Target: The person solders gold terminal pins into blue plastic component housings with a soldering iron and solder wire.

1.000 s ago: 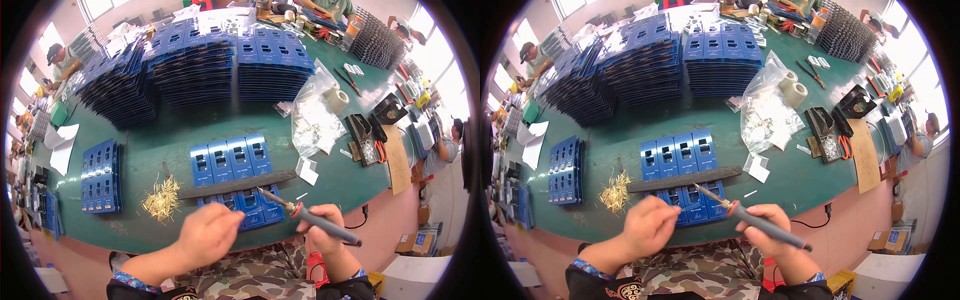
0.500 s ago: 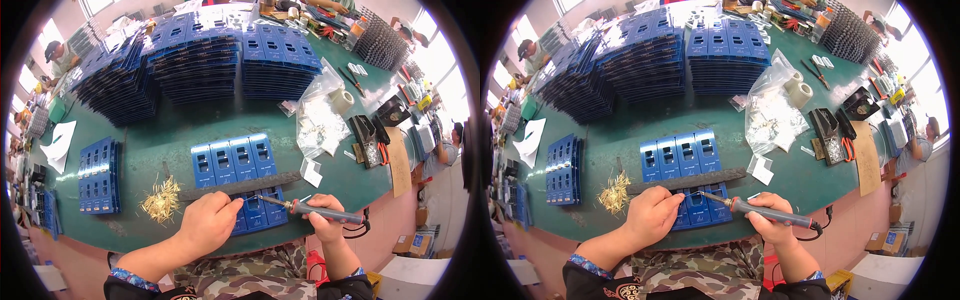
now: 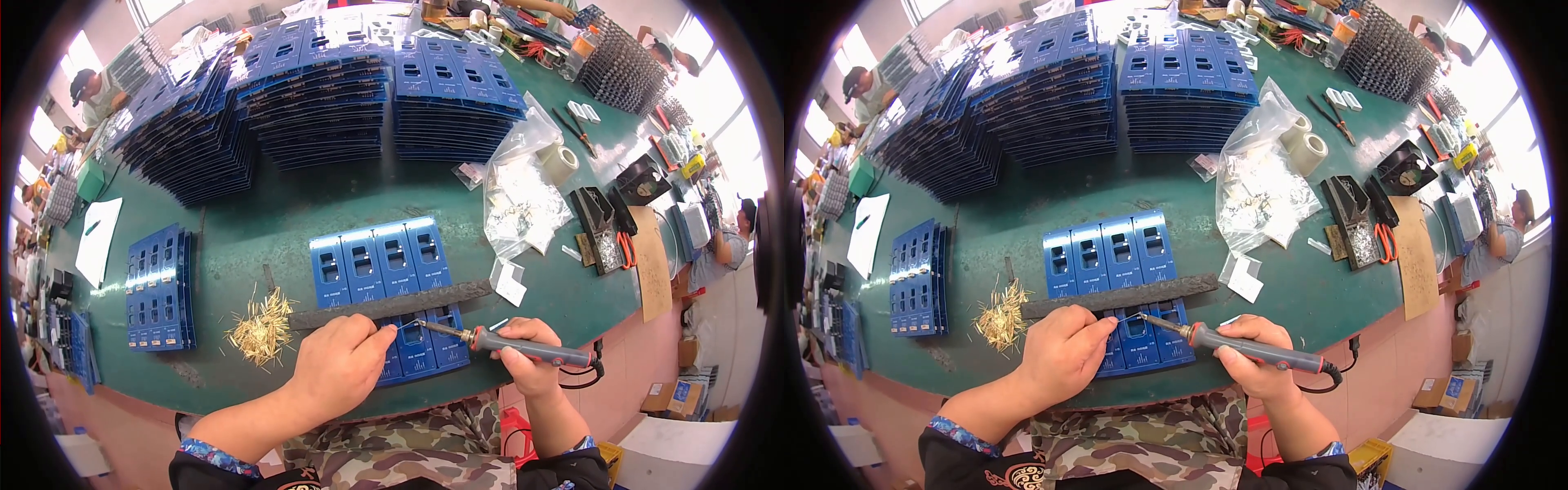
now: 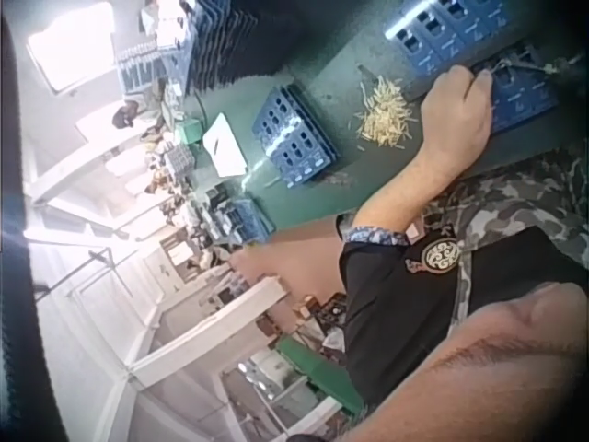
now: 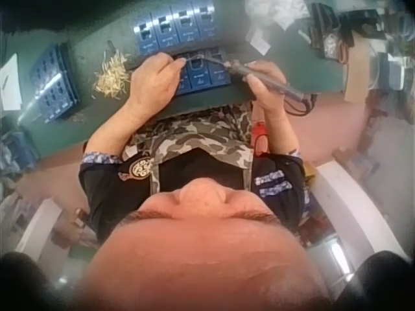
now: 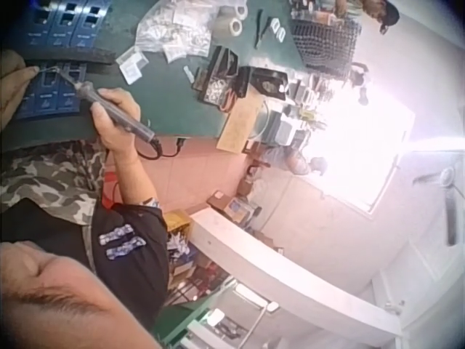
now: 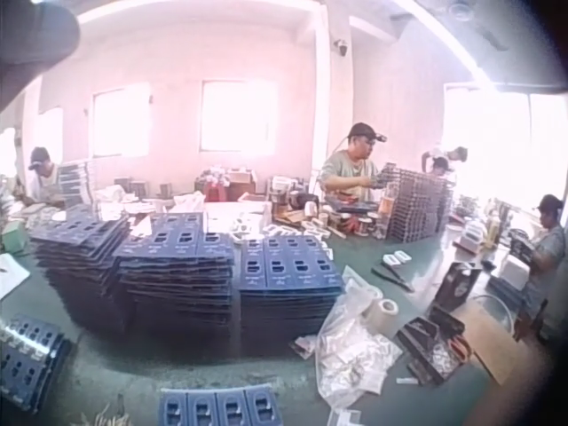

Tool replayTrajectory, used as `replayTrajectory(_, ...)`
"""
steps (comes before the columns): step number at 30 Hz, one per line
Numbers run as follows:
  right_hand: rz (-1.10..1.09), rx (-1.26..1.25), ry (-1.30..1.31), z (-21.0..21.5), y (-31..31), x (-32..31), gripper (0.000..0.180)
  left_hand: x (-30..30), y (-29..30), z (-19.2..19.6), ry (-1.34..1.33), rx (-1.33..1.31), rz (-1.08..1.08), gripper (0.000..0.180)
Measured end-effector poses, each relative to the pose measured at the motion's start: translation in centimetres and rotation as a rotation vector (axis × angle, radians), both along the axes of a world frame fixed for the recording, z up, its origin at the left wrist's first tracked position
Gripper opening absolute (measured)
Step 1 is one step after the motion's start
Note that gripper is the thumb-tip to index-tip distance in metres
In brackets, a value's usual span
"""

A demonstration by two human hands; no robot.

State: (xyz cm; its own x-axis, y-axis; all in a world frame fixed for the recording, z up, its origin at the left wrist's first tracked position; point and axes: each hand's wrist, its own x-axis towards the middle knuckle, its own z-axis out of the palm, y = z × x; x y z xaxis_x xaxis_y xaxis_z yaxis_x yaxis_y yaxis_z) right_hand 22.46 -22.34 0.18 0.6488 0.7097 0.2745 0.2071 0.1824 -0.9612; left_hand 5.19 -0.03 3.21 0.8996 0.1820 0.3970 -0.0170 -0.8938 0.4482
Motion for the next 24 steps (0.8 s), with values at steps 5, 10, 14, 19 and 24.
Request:
replayTrajectory(5, -0.004, -0.016, -0.004, 0.12, 0.00, -0.03, 0.018, 0.04, -0.03, 0.03, 0.003, 0.002, -0.001, 0.023)
replayTrajectory(10, -0.048, 0.057, 0.137, 0.15, -0.10, -0.31, 0.018, -0.01, -0.02, -0.01, -0.007, -0.007, 0.000, 0.024)
replayTrajectory(14, -0.033, 0.054, 0.136, 0.15, -0.10, -0.27, 0.018, -0.03, -0.02, 0.09, -0.009, -0.011, -0.005, 0.024)
replayTrajectory(19, 0.003, 0.012, 0.056, 0.20, 0.11, -0.22, 0.018, 0.01, -0.07, -0.01, -0.008, -0.001, -0.003, 0.024)
replayTrajectory(24, -0.004, -0.002, 0.066, 0.17, 0.15, -0.18, 0.018, 0.06, -0.12, 0.01, 0.000, 0.013, 0.004, 0.023)
